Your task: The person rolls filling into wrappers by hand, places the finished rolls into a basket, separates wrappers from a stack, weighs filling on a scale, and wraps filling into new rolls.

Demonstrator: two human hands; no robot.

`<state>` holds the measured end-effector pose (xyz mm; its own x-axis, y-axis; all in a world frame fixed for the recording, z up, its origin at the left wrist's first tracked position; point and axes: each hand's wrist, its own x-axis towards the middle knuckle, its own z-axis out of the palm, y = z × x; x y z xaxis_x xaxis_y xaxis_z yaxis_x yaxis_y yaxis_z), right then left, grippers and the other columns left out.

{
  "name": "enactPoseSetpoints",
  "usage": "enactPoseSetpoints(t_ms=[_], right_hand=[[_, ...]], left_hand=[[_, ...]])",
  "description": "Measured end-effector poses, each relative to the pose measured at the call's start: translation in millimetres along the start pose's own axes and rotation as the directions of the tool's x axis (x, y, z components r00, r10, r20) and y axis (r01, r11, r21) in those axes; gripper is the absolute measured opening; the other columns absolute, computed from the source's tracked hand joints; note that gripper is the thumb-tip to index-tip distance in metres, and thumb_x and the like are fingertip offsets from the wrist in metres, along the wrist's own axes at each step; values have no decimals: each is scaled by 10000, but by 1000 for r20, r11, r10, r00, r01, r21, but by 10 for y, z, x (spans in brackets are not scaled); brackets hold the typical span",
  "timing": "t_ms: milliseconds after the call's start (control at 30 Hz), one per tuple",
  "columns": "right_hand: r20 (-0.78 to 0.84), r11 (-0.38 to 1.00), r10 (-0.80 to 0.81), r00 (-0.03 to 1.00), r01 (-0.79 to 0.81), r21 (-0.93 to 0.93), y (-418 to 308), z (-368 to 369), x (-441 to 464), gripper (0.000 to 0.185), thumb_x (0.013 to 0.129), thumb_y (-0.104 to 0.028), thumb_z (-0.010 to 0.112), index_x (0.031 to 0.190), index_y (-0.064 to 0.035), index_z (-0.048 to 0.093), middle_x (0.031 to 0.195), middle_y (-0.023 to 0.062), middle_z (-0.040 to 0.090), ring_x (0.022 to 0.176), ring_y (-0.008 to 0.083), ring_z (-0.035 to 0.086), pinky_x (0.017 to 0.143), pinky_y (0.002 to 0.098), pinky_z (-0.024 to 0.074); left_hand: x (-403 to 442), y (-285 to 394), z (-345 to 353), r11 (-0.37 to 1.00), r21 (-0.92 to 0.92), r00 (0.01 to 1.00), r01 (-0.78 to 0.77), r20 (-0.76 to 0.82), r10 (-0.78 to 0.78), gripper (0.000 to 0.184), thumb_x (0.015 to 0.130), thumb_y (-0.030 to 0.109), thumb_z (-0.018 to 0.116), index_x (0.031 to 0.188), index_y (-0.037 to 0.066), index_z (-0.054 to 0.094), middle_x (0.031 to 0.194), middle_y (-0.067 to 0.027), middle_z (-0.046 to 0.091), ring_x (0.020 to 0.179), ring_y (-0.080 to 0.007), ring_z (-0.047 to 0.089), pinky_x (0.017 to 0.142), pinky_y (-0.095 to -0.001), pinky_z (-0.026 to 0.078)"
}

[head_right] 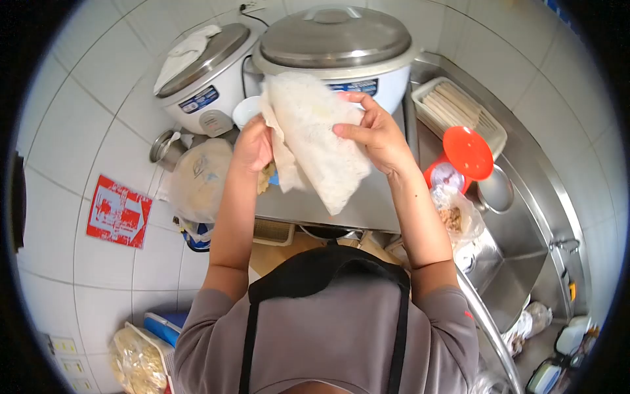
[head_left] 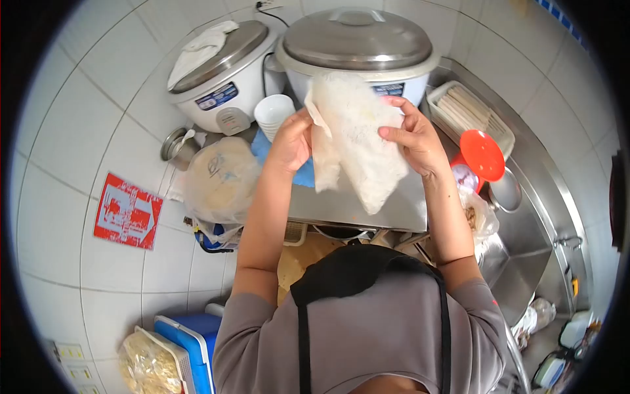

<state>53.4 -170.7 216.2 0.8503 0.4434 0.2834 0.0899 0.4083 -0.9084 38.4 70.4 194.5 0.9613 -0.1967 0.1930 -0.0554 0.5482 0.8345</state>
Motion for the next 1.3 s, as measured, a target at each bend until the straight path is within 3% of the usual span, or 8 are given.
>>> enactPoseSetpoints(t_ms=[67,167,267,567,900,1100,1167,1300], right_hand=[[-131,998,-23,991,30,53,-54,-115,-153,459,763,32,647,1170,-8,438,879,51,613,784,105,581,746,229,447],[-352,869,18,936,-189,-458,363,-855,-383,499,736,-9,676,1172,2,434,899,115,621,819,193,614,765,295,477],[-383,-29,-41,923,-384,-923,864,-1400,-842,508,704,-64,698,1149,14,468,939,211,598,895,324,592,792,380,471],[-153,64,100,983,-160,-985,1210,-1365,-1180,321,679,-150,683,979,-53,624,1011,140,578,985,323,533,851,408,434],[-139,22,-144,980,-137,-990,1356,-1266,-1158,261,743,-172,628,966,-36,612,1061,135,546,1022,311,507,835,401,433],[-584,74,-289,759,-590,-804,595,-1707,-1862,145,750,-96,584,858,-30,656,869,188,623,810,346,608,727,415,474],[-705,-46,15,709,-703,-709,511,-1923,-2101,164,751,-96,560,864,-38,662,916,201,621,843,344,604,745,416,471],[-610,-100,-96,787,-617,-780,733,-2294,-2354,216,752,-68,516,916,-52,656,944,203,619,869,347,596,772,415,468]], left_hand=[[82,-247,-71,996,74,995,51,-84,-45,356,925,261,465,1172,7,496,1144,-115,570,993,-193,575,836,-330,462],[47,-389,-26,969,243,977,46,-213,7,352,931,241,447,1191,6,463,1159,-130,555,1025,-209,554,854,-333,436],[-6,-605,27,898,439,970,-7,-216,113,317,926,213,457,1165,6,483,1148,-140,562,1034,-202,552,873,-340,427],[-321,-1763,-150,7,989,952,-145,141,-272,357,812,178,590,1112,-10,544,1135,-161,543,1071,-308,511,938,-360,394],[-136,-1748,-30,-351,925,984,-149,104,-145,438,782,208,627,1155,3,525,1220,-155,493,1156,-306,439,975,-377,353],[94,-2120,652,278,894,918,-352,387,-84,452,789,240,623,1140,-29,526,1182,-200,504,1119,-336,459,965,-381,363],[158,-2314,1032,388,857,897,-340,419,-140,500,788,263,625,1149,-61,502,1176,-227,500,1124,-354,455,961,-388,367],[387,-3078,1530,376,918,919,-125,250,-305,718,723,374,687,1224,-72,432,1277,-240,438,1205,-335,417,998,-368,341]])
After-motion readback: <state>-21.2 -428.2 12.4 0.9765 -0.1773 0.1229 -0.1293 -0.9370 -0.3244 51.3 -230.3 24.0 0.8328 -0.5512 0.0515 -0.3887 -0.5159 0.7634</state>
